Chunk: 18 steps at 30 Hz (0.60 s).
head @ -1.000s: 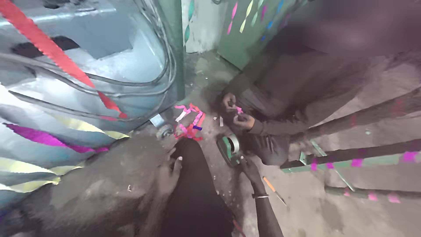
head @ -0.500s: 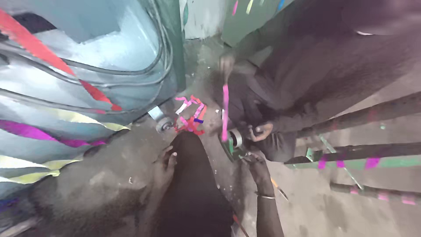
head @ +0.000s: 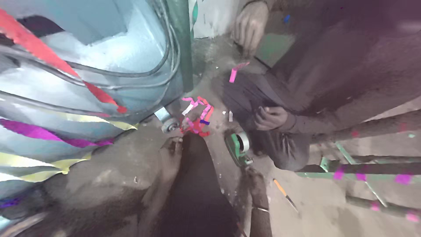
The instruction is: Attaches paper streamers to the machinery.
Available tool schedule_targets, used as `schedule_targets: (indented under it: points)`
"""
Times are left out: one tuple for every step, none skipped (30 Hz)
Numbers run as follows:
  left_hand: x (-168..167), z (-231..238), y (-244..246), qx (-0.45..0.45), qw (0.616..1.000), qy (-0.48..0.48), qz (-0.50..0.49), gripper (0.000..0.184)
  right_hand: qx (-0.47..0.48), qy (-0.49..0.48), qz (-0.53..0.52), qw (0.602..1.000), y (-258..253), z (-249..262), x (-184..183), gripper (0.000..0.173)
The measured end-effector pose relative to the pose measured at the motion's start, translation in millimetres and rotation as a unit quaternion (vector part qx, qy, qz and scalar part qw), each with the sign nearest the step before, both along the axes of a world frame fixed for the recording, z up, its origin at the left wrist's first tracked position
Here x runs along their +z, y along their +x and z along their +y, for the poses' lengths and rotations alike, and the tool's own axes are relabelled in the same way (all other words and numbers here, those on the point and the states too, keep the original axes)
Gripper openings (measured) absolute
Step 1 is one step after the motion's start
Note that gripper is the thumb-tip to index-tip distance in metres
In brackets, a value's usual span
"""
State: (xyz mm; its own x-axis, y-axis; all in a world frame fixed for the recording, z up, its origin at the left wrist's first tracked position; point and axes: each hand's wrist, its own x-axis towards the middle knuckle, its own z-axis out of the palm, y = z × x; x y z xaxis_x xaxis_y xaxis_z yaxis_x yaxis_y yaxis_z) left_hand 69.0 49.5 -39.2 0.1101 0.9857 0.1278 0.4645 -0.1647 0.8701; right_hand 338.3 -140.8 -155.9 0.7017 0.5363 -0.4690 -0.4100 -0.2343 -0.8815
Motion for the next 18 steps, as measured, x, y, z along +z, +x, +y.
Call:
schedule_targets:
  points:
    - [7.1, 13.1, 6.9, -0.017, 1.000, -0.010, 0.022, 0.024, 0.013, -0.021, -0.018, 1.000, -12.0, -5.4, -4.1, 0.018]
    - [9.7, 30.3, 16.3, -0.043, 0.998, -0.005, 0.047, 0.023, 0.010, -0.017, -0.013, 1.000, -18.1, -10.2, -10.7, 0.021]
    - [9.4, 50.1, 26.2, -0.069, 0.994, 0.003, 0.081, 0.022, 0.002, 0.015, 0.003, 1.000, -19.1, -11.1, -19.1, 0.024]
    - [8.0, 63.8, 34.5, -0.092, 0.987, 0.001, 0.130, 0.022, -0.006, 0.042, 0.020, 0.999, -23.9, -17.1, -26.9, 0.026]
    - [5.2, 75.0, 45.8, -0.118, 0.977, -0.007, 0.175, 0.022, -0.018, 0.059, 0.027, 0.998, -30.4, -23.1, -32.4, 0.027]
    - [3.0, 88.8, 60.2, -0.147, 0.962, -0.019, 0.231, 0.024, -0.029, 0.071, 0.026, 0.997, -36.3, -22.8, -35.3, 0.026]
    - [-1.4, 101.4, 76.1, -0.179, 0.938, -0.034, 0.295, 0.026, -0.048, 0.075, 0.020, 0.996, -42.0, -20.8, -36.9, 0.026]
    - [-10.0, 111.9, 92.1, -0.209, 0.912, -0.040, 0.350, 0.027, -0.068, 0.076, 0.014, 0.995, -47.3, -19.5, -36.1, 0.023]
    - [-22.5, 121.8, 105.9, -0.232, 0.891, -0.036, 0.388, 0.026, -0.082, 0.076, 0.008, 0.994, -51.6, -18.4, -33.0, 0.021]
    - [-34.7, 131.9, 116.0, -0.253, 0.875, -0.035, 0.411, 0.027, -0.082, 0.069, -0.005, 0.994, -55.8, -17.5, -30.8, 0.019]
    - [-46.7, 141.1, 124.9, -0.272, 0.861, -0.043, 0.427, 0.029, -0.080, 0.057, -0.020, 0.995, -59.2, -18.0, -28.9, 0.018]
    - [-57.1, 149.5, 133.0, -0.290, 0.850, -0.051, 0.437, 0.031, -0.076, 0.052, -0.030, 0.995, -59.0, -19.9, -31.2, 0.018]
    - [-65.0, 155.8, 139.8, -0.299, 0.845, -0.051, 0.440, 0.031, -0.074, 0.055, -0.035, 0.995, -56.6, -21.8, -36.4, 0.018]
    - [-69.6, 159.7, 145.4, -0.304, 0.843, -0.052, 0.440, 0.031, -0.073, 0.064, -0.040, 0.994, -55.3, -24.0, -41.3, 0.019]
    - [-71.6, 161.0, 150.7, -0.299, 0.847, -0.054, 0.435, 0.034, -0.070, 0.073, -0.048, 0.994, -53.6, -25.2, -42.9, 0.020]
    - [-71.9, 159.6, 153.6, -0.282, 0.864, -0.061, 0.413, 0.040, -0.065, 0.081, -0.048, 0.993, -51.4, -22.8, -38.4, 0.020]
    - [-74.7, 159.5, 151.0, -0.254, 0.890, -0.062, 0.373, 0.049, -0.046, 0.078, -0.040, 0.995, -50.0, -11.2, -22.5, 0.022]
    - [-76.5, 162.9, 148.1, -0.232, 0.909, -0.065, 0.340, 0.054, -0.013, 0.057, -0.020, 0.998, -47.9, 14.1, 16.7, 0.026]
